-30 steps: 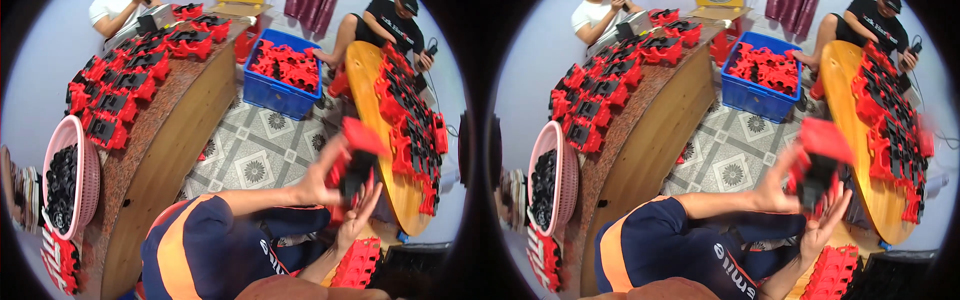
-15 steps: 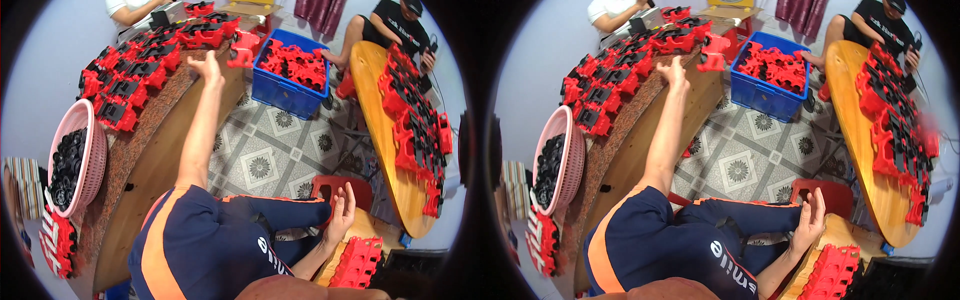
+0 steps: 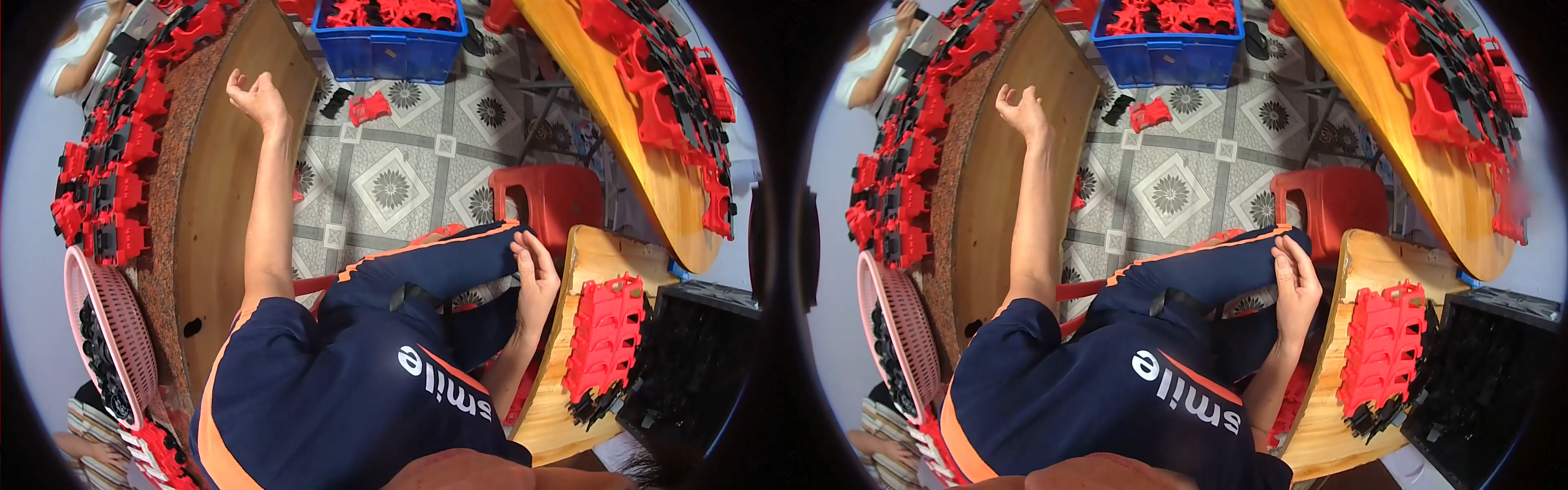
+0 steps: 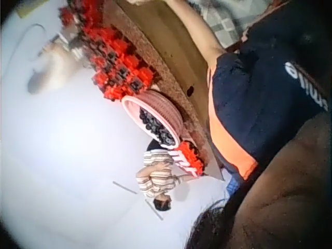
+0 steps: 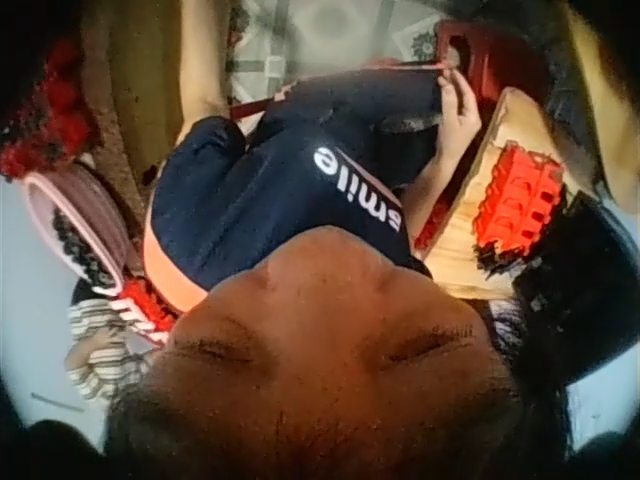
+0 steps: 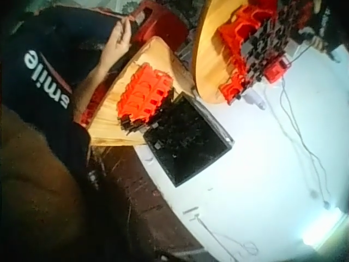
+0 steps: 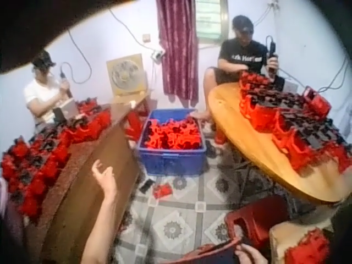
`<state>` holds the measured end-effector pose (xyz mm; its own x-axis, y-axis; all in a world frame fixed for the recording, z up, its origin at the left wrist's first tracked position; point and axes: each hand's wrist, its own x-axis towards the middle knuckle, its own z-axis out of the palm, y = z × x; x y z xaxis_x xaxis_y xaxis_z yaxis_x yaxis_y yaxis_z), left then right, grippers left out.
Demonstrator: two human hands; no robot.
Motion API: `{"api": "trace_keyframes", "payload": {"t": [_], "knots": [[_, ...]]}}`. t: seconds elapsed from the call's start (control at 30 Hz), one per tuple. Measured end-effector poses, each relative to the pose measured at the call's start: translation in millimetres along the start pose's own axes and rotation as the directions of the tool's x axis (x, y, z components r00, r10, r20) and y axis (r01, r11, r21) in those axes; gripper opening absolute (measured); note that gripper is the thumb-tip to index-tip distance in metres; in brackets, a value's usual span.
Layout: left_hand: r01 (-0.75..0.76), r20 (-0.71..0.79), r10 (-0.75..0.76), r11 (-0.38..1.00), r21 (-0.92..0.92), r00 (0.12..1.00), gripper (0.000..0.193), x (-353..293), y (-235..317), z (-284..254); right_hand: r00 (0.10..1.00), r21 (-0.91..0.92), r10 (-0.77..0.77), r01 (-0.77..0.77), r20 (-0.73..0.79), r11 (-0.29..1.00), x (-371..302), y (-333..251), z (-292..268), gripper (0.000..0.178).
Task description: The person assembles toy cars by hand, fitting plastic inserts into toy car shells.
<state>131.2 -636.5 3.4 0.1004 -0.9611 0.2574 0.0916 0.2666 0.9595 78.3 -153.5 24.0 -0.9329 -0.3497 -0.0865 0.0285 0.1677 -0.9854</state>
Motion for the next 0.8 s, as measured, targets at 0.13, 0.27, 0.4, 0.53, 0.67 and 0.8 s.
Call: {"api": "trace_keyframes", "payload": {"t": [0.13,0.27,0.4,0.53,0.67,0.8], "knots": [[0.082,-0.015,-0.08,0.981,0.178,0.997,0.052,4,-53,-8,0.999,-0.025,0.046,-0.046,0.014,0.999,-3,9,-1,0.031],[0.123,-0.045,-0.114,0.915,0.385,0.992,0.046,-1,-92,-18,0.993,-0.024,0.122,-0.122,-0.005,0.992,-6,17,1,0.032],[0.204,-0.028,-0.217,0.856,0.475,0.976,0.045,3,-158,-41,0.991,-0.066,0.129,-0.127,0.036,0.99,4,19,8,0.031],[0.217,-0.007,-0.261,0.786,0.578,0.965,0.039,-12,-221,-49,0.986,-0.105,0.159,-0.153,0.047,0.983,37,23,27,0.03],[0.217,0.145,-0.464,0.639,0.738,0.874,0.047,-39,-313,-69,0.959,-0.171,0.239,-0.214,0.149,0.962,88,32,65,0.03],[0.225,0.179,-0.585,0.55,0.804,0.791,0.073,-67,-384,-40,0.943,-0.222,0.203,-0.145,0.264,0.964,147,49,115,0.028]]}}
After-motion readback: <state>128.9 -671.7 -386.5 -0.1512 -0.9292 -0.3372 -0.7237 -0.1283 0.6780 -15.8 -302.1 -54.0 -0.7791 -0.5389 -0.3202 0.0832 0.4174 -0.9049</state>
